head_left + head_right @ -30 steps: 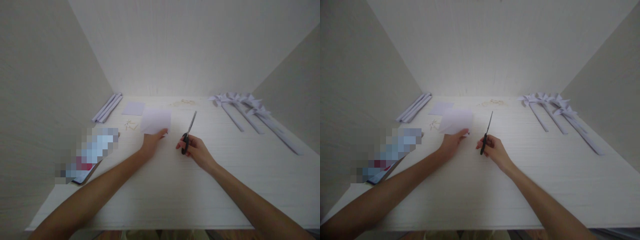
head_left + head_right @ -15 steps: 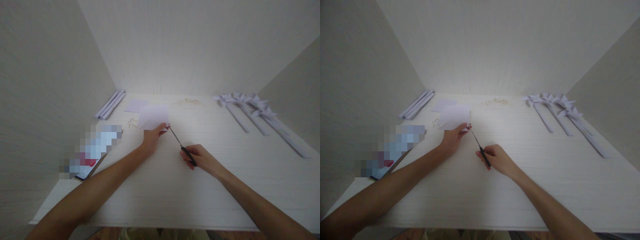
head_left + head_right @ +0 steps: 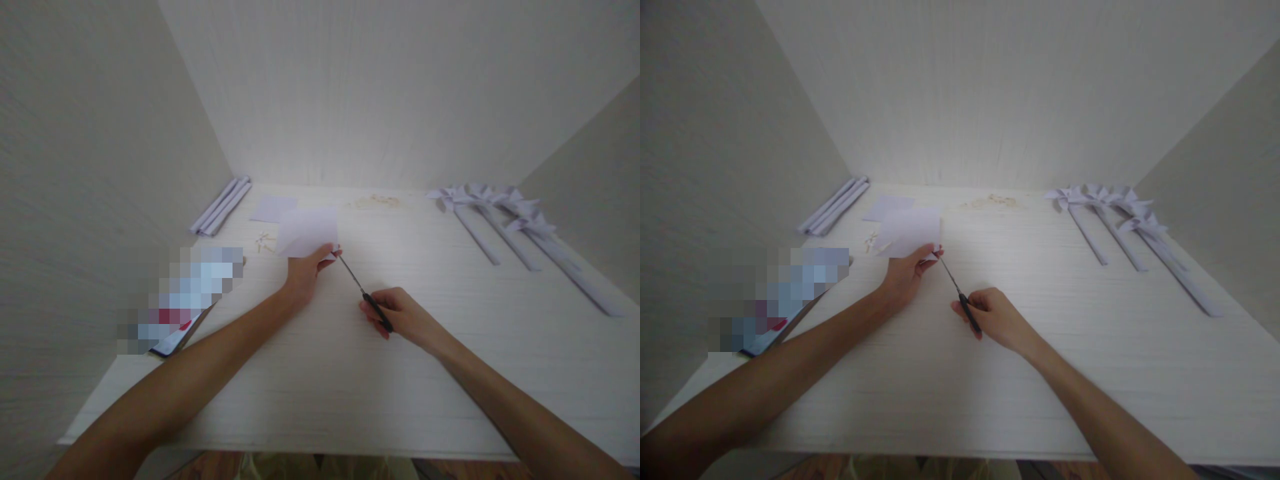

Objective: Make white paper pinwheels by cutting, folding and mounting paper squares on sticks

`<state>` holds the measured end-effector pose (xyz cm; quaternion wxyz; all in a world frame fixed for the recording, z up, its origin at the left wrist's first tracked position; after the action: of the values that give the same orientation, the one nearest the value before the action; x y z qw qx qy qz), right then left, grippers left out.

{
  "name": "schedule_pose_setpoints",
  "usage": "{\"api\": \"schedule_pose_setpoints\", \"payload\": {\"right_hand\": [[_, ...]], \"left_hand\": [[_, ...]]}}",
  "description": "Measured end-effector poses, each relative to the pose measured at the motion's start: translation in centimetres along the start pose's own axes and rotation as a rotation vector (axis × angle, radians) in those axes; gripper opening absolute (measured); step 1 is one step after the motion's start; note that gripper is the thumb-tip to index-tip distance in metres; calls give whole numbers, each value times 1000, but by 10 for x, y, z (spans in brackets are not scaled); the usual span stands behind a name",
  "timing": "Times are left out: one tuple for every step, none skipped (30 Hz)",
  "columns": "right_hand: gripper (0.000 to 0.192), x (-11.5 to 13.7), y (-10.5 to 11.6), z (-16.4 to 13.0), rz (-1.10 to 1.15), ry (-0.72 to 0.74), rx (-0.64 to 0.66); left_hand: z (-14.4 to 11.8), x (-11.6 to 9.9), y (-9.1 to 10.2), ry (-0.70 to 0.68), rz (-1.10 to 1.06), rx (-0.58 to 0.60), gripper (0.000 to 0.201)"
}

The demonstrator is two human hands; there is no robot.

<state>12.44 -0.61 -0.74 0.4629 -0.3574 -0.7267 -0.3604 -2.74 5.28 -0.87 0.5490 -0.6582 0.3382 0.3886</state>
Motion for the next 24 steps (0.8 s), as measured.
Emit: {"api": "schedule_pose_setpoints", "payload": {"right_hand": [[33, 0, 0, 0, -6, -1, 3], [33, 1, 0, 0, -12, -6, 4], [33, 1, 0, 0, -16, -12, 7], [34, 1, 0, 0, -19, -17, 10], [34, 0, 0, 1, -22, -21, 11], [34, 0, 0, 1, -26, -23, 13], [34, 0, 0, 1, -31, -22, 14], [35, 0, 0, 2, -36, -20, 15], [35, 0, 0, 2, -42, -18, 14], [35, 0, 0, 2, -47, -18, 13], [35, 0, 0, 2, -50, -18, 13], [35, 0, 0, 2, -50, -20, 14], [35, 0, 0, 2, -50, -22, 14], [35, 1, 0, 1, -50, -24, 16], [35, 1, 0, 1, -50, -24, 17], [35, 1, 0, 1, -52, -24, 18], [36, 1, 0, 1, -56, -24, 18], [36, 1, 0, 1, -60, -22, 17], [36, 1, 0, 1, -63, -19, 18], [36, 1, 0, 1, -65, -19, 21], [36, 1, 0, 1, -66, -19, 23], [36, 1, 0, 1, -63, -19, 24], [36, 2, 0, 1, -60, -19, 25], [36, 2, 0, 1, -58, -18, 25]], "left_hand": [[0, 0, 0, 2, 2, -2, 23], [0, 0, 0, 6, 5, -7, 22], [0, 0, 0, 9, 8, -11, 21], [1, 1, 0, 9, 10, -13, 21], [1, 1, 1, 7, 10, -11, 20], [1, 1, 1, 4, 10, -8, 20], [2, 1, 1, 0, 10, -4, 20], [2, 1, 1, -3, 12, -1, 20], [2, 1, 1, -4, 14, 0, 20], [2, 1, 1, -3, 17, -3, 19], [2, 1, 1, 1, 19, -5, 19], [2, 1, 1, 4, 18, -7, 18], [1, 1, 1, 7, 14, -10, 18], [1, 1, 1, 8, 8, -9, 19], [0, 0, 0, 5, 2, -9, 20], [0, 0, 0, 3, -4, -8, 20], [0, -1, 0, 0, -6, -6, 20], [0, -1, 0, 0, -4, -5, 20], [0, -1, -1, 0, 0, -5, 20], [0, -1, -1, 1, 5, -5, 19], [0, -1, -1, 3, 9, -6, 19], [0, -1, -1, 3, 11, -8, 18], [0, -1, -1, 0, 11, -8, 18], [0, 0, -1, -5, 8, -8, 19]]}}
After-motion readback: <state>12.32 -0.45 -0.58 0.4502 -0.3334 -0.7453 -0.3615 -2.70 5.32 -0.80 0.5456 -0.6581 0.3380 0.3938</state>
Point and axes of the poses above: each hand's wrist, its own z-axis towards the middle knuckle, its own y-axis out of the back of the hand, x = y × z, the point moved 3 cm from there along z, towards the middle knuckle, and after that the axes turned 3 degrees about z, right-handed, at the moved point
